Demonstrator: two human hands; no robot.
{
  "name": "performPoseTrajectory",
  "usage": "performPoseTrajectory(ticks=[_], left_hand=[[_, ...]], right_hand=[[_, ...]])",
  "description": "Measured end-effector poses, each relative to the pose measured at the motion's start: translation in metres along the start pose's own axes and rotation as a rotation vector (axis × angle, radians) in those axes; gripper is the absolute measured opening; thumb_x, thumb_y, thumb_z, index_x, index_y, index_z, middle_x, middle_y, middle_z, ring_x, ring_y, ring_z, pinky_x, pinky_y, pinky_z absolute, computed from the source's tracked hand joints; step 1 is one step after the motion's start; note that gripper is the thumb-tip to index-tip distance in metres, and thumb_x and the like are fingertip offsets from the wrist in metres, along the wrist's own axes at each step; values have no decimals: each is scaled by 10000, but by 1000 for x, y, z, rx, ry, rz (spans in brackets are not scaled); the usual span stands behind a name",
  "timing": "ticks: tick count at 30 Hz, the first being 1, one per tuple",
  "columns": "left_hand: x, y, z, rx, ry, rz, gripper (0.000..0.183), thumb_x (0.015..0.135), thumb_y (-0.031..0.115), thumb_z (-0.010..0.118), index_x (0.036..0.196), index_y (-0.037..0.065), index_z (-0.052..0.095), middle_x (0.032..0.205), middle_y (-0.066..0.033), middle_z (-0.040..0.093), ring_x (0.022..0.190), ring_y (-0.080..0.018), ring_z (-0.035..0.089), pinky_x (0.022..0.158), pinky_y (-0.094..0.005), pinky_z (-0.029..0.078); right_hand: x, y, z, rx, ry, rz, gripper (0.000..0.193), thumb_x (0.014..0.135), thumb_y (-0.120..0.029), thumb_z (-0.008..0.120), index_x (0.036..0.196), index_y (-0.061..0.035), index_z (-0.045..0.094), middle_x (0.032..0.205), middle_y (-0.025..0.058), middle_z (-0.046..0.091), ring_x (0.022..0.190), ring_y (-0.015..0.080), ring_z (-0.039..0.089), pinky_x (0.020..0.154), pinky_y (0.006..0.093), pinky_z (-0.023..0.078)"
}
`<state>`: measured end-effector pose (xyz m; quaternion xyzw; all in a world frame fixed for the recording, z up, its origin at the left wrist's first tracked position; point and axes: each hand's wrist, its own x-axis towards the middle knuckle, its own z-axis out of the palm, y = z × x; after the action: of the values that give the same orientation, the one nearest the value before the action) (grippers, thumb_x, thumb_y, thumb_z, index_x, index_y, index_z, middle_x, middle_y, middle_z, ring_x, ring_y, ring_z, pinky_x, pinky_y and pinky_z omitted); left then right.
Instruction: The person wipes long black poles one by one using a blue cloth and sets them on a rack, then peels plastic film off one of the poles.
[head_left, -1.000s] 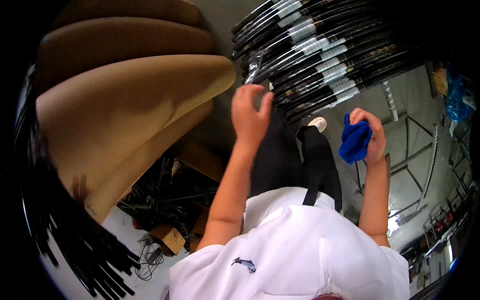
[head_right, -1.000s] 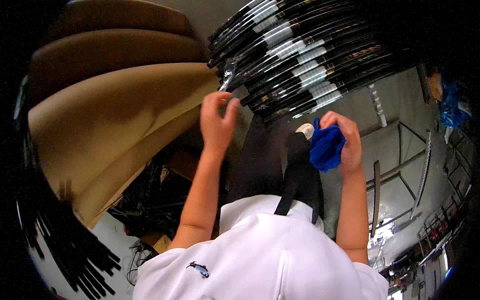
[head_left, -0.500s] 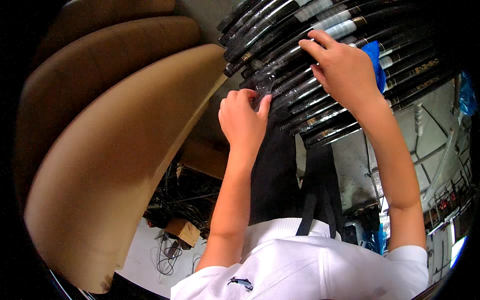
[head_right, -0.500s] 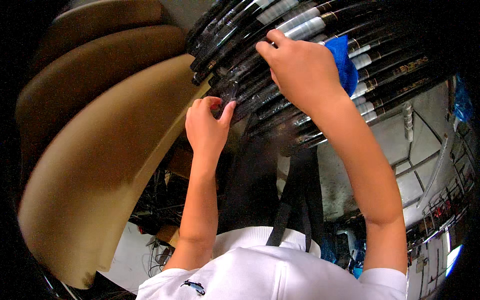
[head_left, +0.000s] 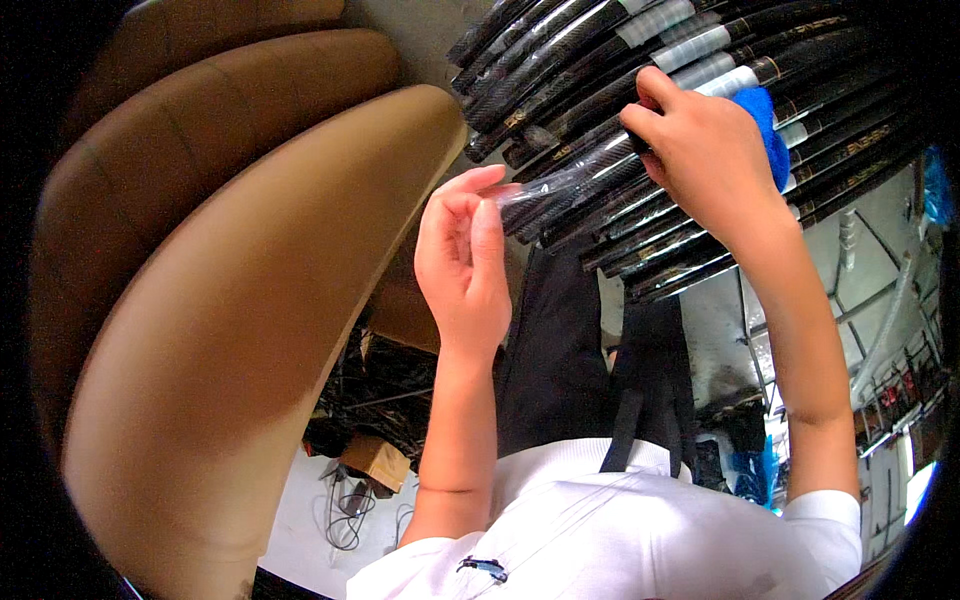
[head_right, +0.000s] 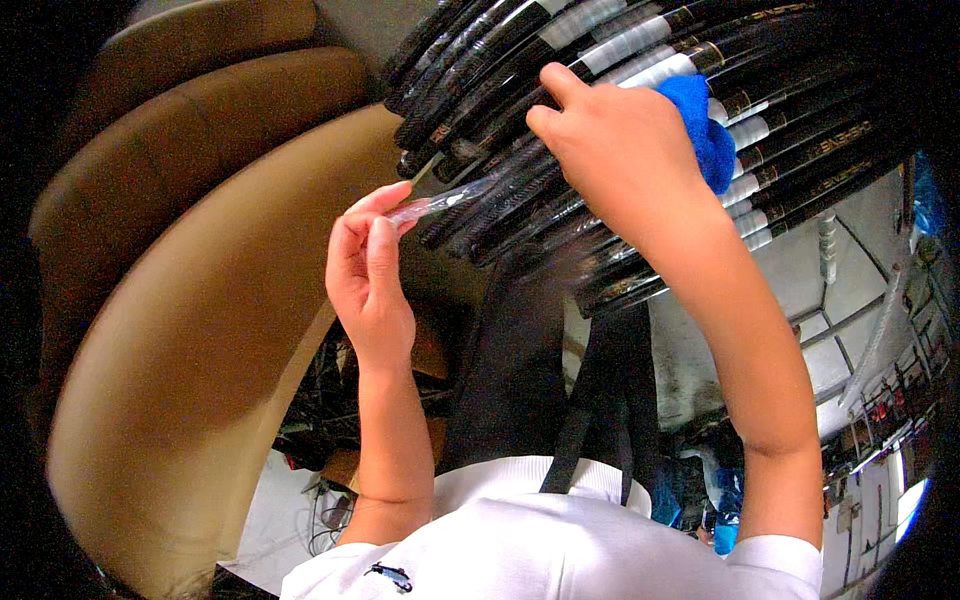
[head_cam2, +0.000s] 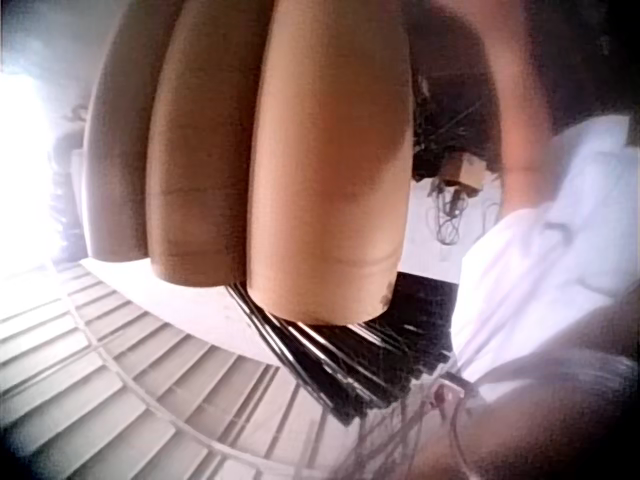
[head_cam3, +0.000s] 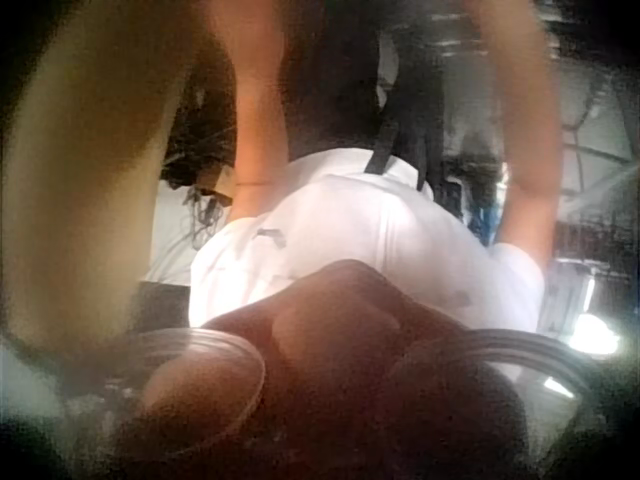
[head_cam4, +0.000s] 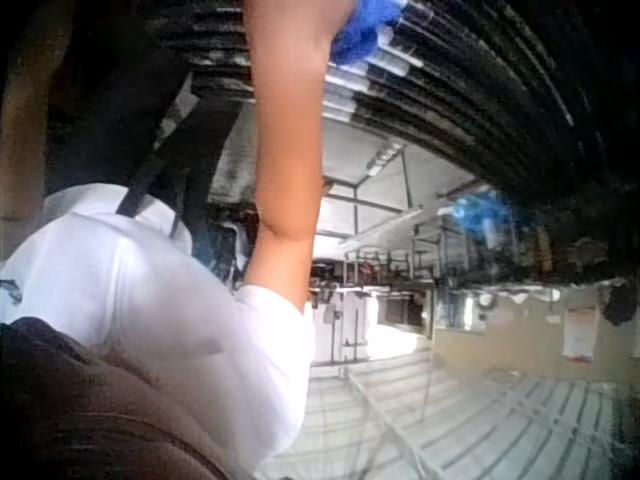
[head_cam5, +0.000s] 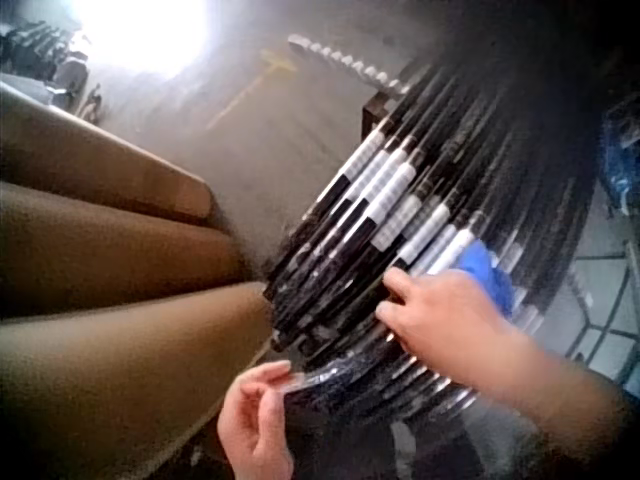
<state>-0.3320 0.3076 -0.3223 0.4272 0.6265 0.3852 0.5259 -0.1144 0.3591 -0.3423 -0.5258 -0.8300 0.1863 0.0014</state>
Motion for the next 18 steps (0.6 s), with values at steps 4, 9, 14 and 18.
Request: performPoseTrajectory(ticks=[4, 9, 14, 18], left_hand=[[12, 7, -7, -151, 21, -81, 166, 943, 138, 434, 939, -16, 495, 1070, -204, 579, 871, -212, 621, 810, -326, 494], [21, 6, -18, -416, 91, -278, 188, 928, 190, 473, 914, 7, 511, 1034, -202, 596, 849, -210, 628, 784, -315, 511], [14, -21, -35, -321, 147, -417, 147, 907, 170, 496, 875, 27, 516, 917, -133, 622, 769, -174, 610, 739, -292, 507], [-12, -22, -46, -110, -62, -563, 114, 859, 123, 532, 773, 52, 511, 813, -90, 617, 653, -132, 559, 635, -243, 452]], right_hand=[[-10, -3, -7, -2, 24, 24, 180, 685, -56, 582, 859, -91, 557, 848, 54, 546, 642, 216, 618, 509, 332, 476], [-22, -8, -18, 59, 85, 47, 281, 654, -47, 616, 928, -102, 587, 872, 36, 551, 673, 207, 603, 555, 322, 466], [-31, -12, -36, 140, 165, 118, 364, 634, -3, 644, 980, -105, 597, 1026, 28, 596, 747, 234, 603, 638, 318, 474], [-30, -9, -39, 143, 233, 156, 368, 641, 4, 641, 990, -106, 595, 1027, 39, 607, 802, 249, 611, 677, 321, 481]])
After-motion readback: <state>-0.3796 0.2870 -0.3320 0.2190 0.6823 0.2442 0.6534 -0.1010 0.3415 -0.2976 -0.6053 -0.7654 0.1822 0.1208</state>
